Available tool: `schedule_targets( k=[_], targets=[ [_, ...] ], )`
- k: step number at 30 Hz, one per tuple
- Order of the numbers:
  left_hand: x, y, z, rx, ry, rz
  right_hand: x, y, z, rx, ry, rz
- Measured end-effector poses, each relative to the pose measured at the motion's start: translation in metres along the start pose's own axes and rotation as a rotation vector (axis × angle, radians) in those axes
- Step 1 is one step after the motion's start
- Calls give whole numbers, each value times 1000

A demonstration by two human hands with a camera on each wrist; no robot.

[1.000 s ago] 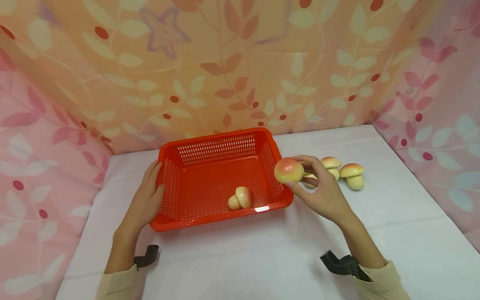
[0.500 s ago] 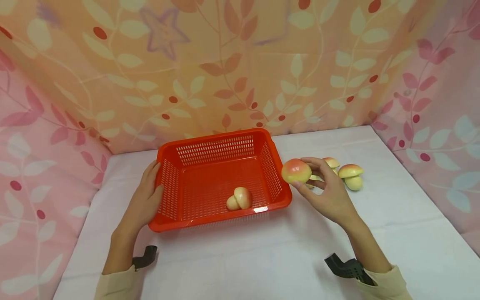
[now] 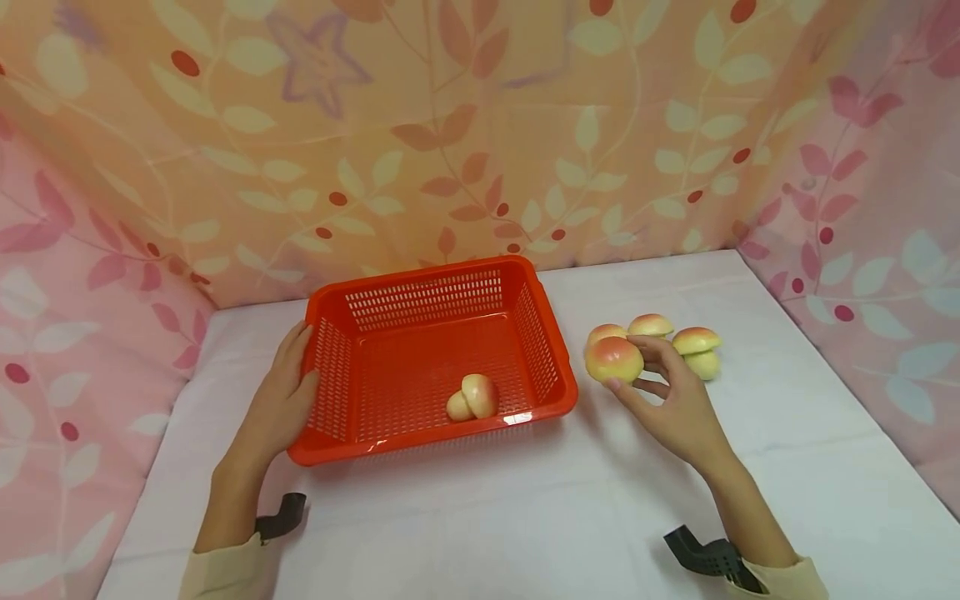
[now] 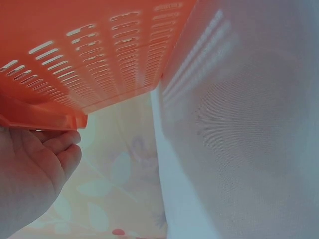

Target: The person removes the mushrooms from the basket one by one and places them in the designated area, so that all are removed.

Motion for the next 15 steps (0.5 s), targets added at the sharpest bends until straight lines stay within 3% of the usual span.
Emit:
schedule_targets(
  k=[15],
  targets=[
    [0,-1,2,-11,-5,9,-12,10,-13,33,86,-70]
  ],
)
Point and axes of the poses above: each hand's wrist, its own y-axis away from the middle knuckle, its own x-axis out of the palm, z = x × y, the point moved 6 cm from there along -y, towards the middle knuckle, and after that the axes turned 11 degrees about z, right-handed, at the moved point
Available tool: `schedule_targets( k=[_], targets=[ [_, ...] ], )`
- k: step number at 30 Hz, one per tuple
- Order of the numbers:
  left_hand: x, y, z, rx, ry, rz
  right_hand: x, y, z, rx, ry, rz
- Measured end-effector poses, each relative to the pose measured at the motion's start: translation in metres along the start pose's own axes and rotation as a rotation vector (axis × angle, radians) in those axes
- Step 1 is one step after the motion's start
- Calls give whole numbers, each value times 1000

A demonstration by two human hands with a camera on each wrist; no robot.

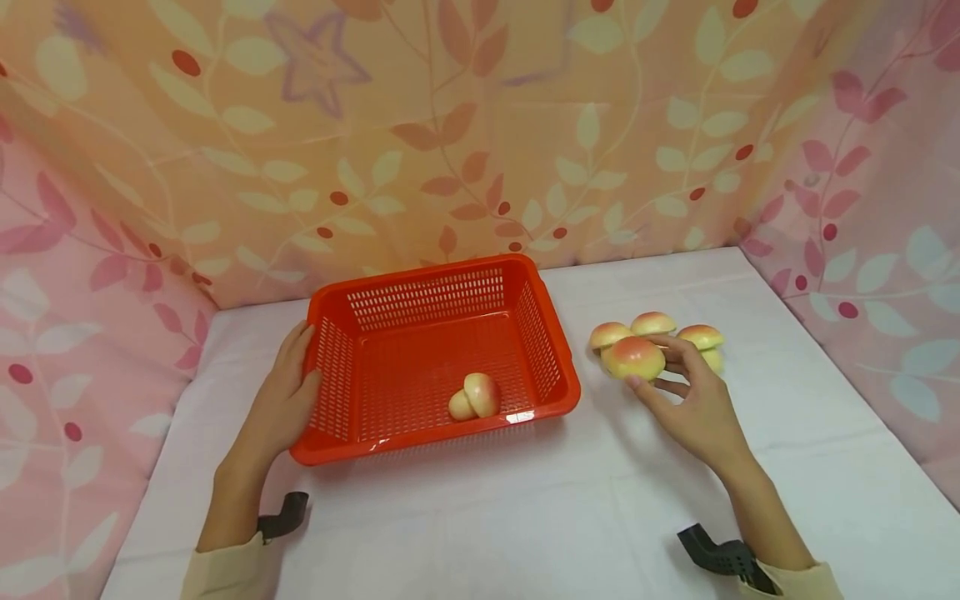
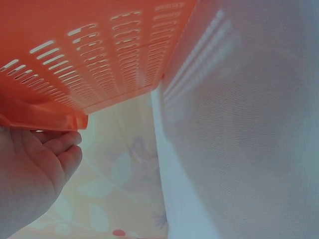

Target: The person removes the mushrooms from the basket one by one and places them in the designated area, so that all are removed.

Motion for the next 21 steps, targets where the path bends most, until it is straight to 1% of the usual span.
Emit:
schedule_targets(
  k=[5,10,14,21],
  targets=[
    [0,1,0,-2,-7,1,-3,1,-9,27,31,-21],
    [-3,3,2,-20,-14,1,-3,-1,-19,67,29,-25],
    [-5,5,2,-8,-12,-12,-4,-2,-28,100,26,-27],
    [-1,2,1,-11,-2,-6,-10,1,-42,138,59,-28]
  ],
)
Point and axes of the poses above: each hand's wrist, its own y-axis away from the middle knuckle, its own x-axis out of the palm, z = x × y, the point moved 6 cm from there along -y, towards the middle knuckle, and after that the axes turned 11 degrees about z, right-handed, at the moved point
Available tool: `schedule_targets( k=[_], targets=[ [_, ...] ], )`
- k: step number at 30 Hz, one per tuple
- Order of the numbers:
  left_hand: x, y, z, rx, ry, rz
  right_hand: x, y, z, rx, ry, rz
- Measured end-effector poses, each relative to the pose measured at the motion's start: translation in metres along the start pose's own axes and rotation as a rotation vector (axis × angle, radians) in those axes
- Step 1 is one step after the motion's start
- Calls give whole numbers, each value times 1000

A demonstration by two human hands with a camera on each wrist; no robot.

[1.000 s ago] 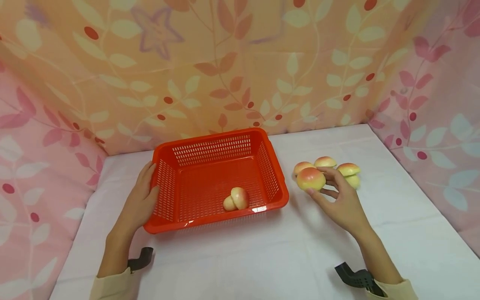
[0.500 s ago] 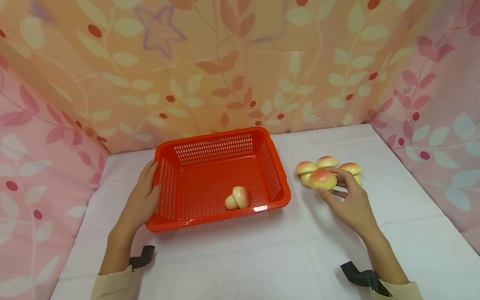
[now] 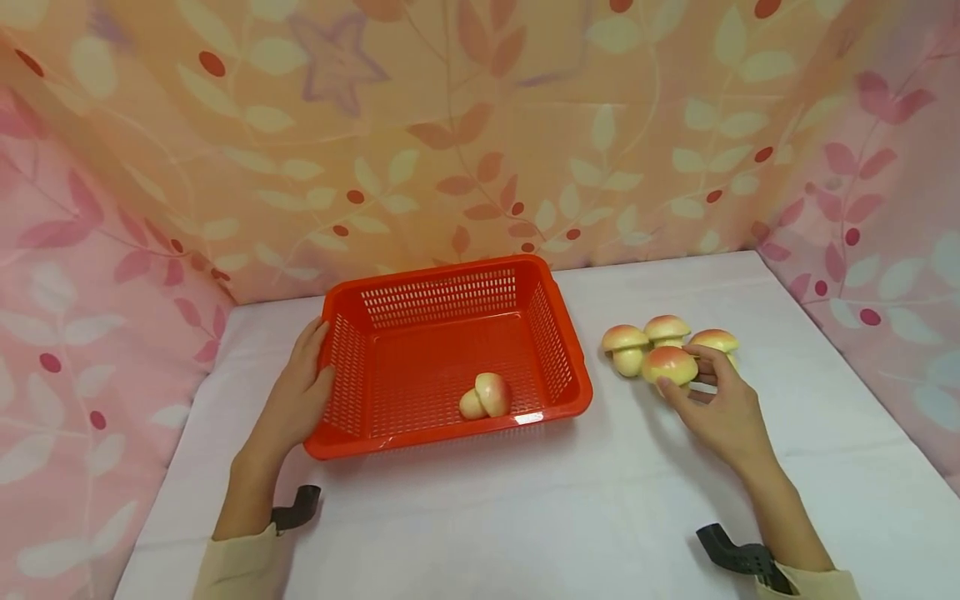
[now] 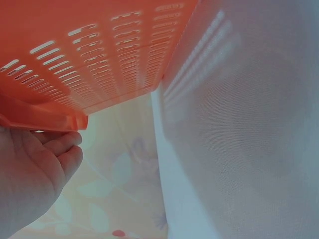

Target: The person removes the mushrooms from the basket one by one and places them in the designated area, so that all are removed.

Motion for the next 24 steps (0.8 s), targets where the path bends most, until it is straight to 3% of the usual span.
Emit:
schedule_targets(
  k=[10,18,24],
  targets=[
    [-1,0,-3,-3,-10,-9,0,-2,-7,2,58,9],
    [0,0,-2,-12,-18,2,1,-2,-14,65,116,65],
    [0,-1,-2,-13,-14,7,3,-2,-17,84,128,55]
  ],
)
Point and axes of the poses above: each hand's wrist, its own y-axis away from the middle knuckle, its own x-axis out of the palm, z = x × y, the point moved 6 cm from there along -y, towards the middle knuckle, and after that the axes turned 11 degrees about z, right-handed, at the moved point
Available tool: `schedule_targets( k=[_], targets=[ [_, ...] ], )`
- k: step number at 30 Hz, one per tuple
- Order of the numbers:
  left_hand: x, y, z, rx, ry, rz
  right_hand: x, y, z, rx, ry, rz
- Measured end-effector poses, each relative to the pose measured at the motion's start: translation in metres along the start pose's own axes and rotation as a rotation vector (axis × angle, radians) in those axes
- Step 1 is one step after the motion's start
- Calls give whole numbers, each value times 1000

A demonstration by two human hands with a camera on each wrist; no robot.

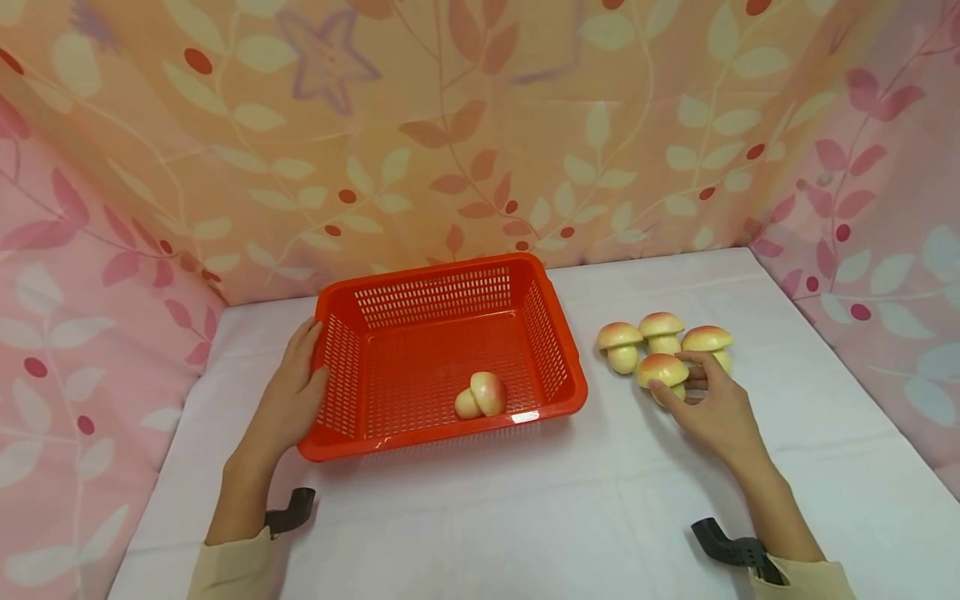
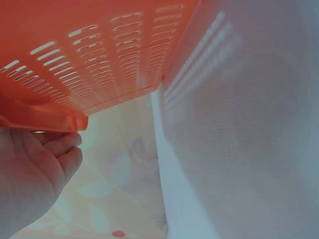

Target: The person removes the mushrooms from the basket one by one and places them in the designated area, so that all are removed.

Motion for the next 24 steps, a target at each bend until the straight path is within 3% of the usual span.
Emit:
schedule_targets(
  k=[13,24],
  targets=[
    [4,1,4,23,10,-6,2,1,-2,44,38,-16],
    [1,1,2,13,8,-11,3,1,2,15,63,-58]
  ],
)
Point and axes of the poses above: each hand's wrist, its own y-axis away from the middle knuckle, its own x-axis out of the palm, z = x × y, the point moved 6 cm from there along -y, towards the middle knuckle, and after that the axes turned 11 degrees about z, right-handed, at the moved point
